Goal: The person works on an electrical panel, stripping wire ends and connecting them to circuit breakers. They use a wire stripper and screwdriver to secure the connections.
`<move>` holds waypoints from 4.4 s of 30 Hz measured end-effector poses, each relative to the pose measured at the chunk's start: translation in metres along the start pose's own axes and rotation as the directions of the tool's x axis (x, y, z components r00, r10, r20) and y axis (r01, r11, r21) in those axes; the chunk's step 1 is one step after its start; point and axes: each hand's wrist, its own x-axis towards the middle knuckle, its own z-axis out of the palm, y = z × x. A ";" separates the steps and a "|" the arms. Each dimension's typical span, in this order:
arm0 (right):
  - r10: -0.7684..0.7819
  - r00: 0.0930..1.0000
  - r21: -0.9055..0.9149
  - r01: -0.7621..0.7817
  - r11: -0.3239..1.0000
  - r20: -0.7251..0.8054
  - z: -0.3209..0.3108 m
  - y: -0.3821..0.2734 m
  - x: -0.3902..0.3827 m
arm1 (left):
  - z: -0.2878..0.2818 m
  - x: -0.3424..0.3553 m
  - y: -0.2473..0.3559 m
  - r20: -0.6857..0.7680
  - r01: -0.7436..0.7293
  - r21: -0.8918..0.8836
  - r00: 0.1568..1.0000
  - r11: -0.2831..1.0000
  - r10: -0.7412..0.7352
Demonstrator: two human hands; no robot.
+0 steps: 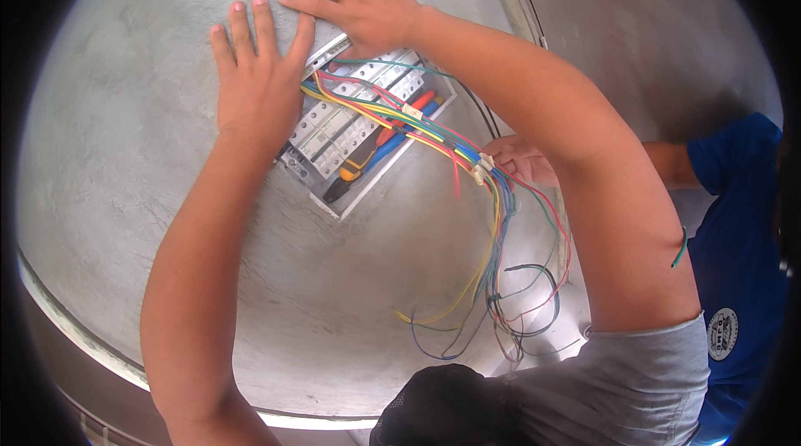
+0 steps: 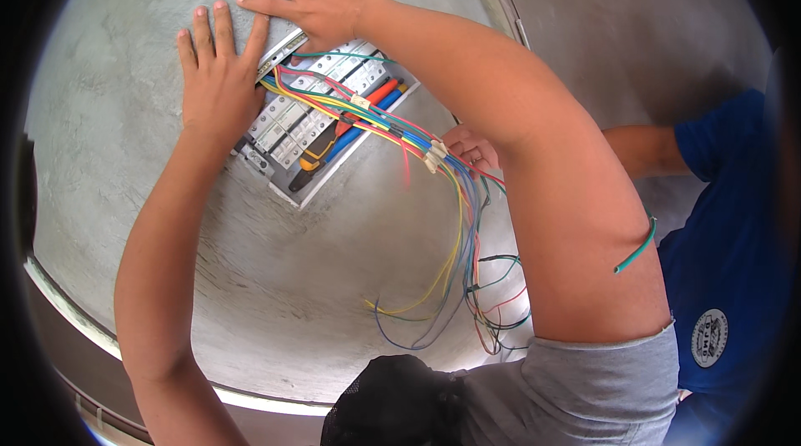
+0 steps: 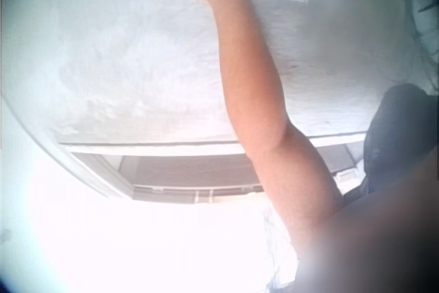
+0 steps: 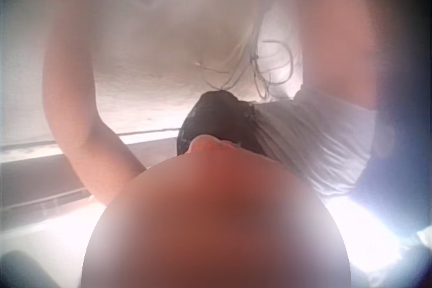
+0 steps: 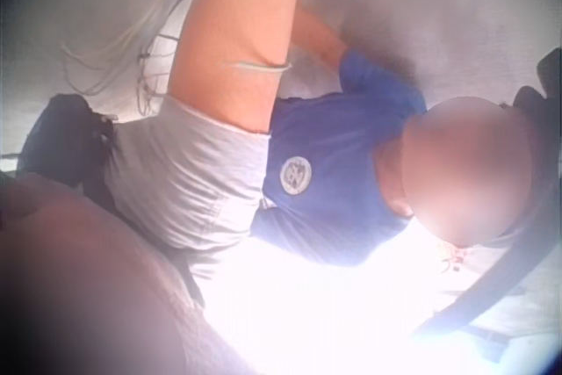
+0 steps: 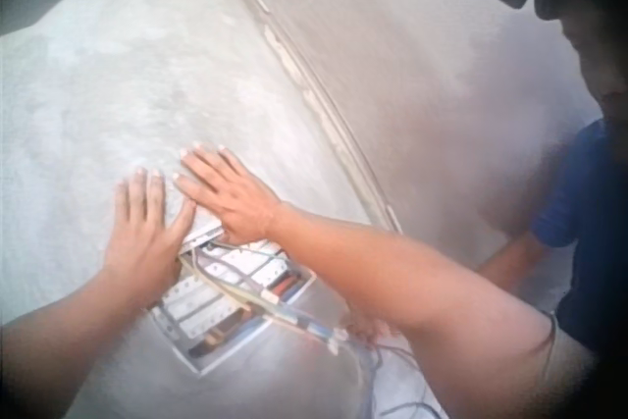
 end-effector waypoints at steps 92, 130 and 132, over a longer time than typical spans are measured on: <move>0.884 0.312 0.288 -0.933 0.216 0.349 -0.124 -0.209 -0.094 | -0.001 0.010 0.002 0.046 0.013 -0.040 0.999 0.999 -0.011; 0.966 0.150 0.205 -0.973 0.107 0.210 -0.155 -0.291 -0.180 | 0.003 0.002 0.012 0.044 0.187 -0.282 0.982 0.941 -0.182; 0.974 0.106 0.218 -0.974 0.061 0.200 -0.151 -0.292 -0.171 | -0.001 -0.002 0.012 0.045 0.192 -0.346 0.981 0.918 -0.188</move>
